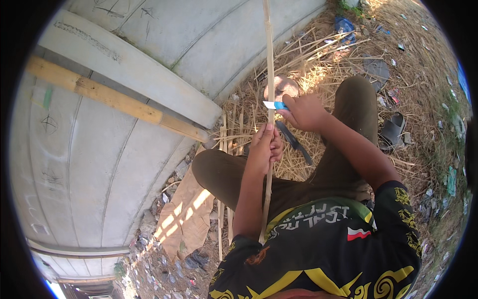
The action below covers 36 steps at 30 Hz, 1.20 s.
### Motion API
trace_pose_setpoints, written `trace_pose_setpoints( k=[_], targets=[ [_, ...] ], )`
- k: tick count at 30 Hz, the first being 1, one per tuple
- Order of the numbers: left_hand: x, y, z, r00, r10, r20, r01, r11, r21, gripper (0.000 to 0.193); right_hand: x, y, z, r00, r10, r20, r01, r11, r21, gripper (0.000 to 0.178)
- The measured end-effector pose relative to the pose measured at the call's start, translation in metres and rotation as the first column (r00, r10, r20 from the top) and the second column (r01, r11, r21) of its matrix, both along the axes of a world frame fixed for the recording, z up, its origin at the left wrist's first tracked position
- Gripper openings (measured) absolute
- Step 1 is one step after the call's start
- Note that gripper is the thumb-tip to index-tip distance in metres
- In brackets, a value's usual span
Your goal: The person sits on the ground and uses a large knife to shave and smooth a long, thin bamboo stick. They hold the stick with one hand and repeatedly scrape the blade along its length to remove the outer layer and refine the surface.
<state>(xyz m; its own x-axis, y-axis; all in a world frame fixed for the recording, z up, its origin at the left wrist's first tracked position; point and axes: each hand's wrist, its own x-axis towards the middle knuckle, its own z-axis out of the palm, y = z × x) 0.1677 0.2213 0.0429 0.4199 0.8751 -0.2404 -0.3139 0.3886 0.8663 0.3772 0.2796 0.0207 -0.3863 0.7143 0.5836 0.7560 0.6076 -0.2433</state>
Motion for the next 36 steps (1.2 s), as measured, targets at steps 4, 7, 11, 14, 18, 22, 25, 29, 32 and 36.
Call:
trace_pose_setpoints(
  k=[4, 7, 11, 14, 18, 22, 25, 29, 32, 36],
  targets=[
    [0.001, -0.009, 0.002, 0.999, -0.037, -0.008, 0.037, 0.999, -0.01, 0.03, 0.004, 0.03, 0.0, 0.949, -0.202, -0.242, 0.222, 0.974, 0.055, 0.037],
    [0.002, -0.01, 0.002, 0.998, -0.061, 0.017, 0.061, 0.998, -0.034, 0.03, 0.021, 0.041, 0.002, 0.954, -0.235, -0.185, 0.263, 0.954, 0.144, 0.036],
    [0.001, -0.012, 0.009, 0.997, -0.082, 0.001, 0.082, 0.996, -0.044, 0.031, 0.018, 0.041, 0.004, 0.945, -0.259, -0.199, 0.299, 0.931, 0.209, 0.038],
    [-0.004, -0.011, 0.011, 0.994, -0.112, 0.017, 0.112, 0.993, -0.034, 0.033, 0.018, 0.045, 0.01, 0.906, -0.337, -0.257, 0.372, 0.923, 0.1, 0.041],
    [0.006, -0.05, 0.005, 0.959, -0.27, 0.089, 0.277, 0.958, -0.078, 0.034, 0.065, 0.079, 0.015, 0.566, -0.593, -0.572, 0.609, 0.769, -0.194, 0.058],
    [0.014, -0.054, -0.016, 0.98, -0.195, -0.042, 0.192, 0.98, -0.057, 0.033, 0.042, 0.076, 0.004, 0.282, -0.272, -0.92, 0.135, 0.961, -0.243, 0.059],
    [0.008, -0.038, -0.021, 0.995, -0.042, -0.094, 0.039, 0.999, -0.031, 0.031, 0.022, 0.035, 0.029, -0.034, -0.425, -0.905, -0.473, 0.804, -0.359, 0.057],
    [0.01, -0.04, -0.022, 0.996, -0.042, -0.073, 0.039, 0.998, -0.041, 0.031, 0.036, 0.038, 0.03, -0.224, -0.504, -0.834, -0.722, 0.661, -0.205, 0.059],
    [0.013, -0.04, -0.023, 0.993, -0.09, -0.07, 0.088, 0.995, -0.038, 0.032, 0.04, 0.047, 0.026, -0.251, -0.529, -0.811, -0.762, 0.625, -0.172, 0.057],
    [0.016, -0.044, -0.022, 0.986, -0.135, -0.097, 0.128, 0.989, -0.073, 0.032, 0.039, 0.047, 0.027, -0.279, -0.552, -0.786, -0.761, 0.626, -0.169, 0.059]
  ],
)
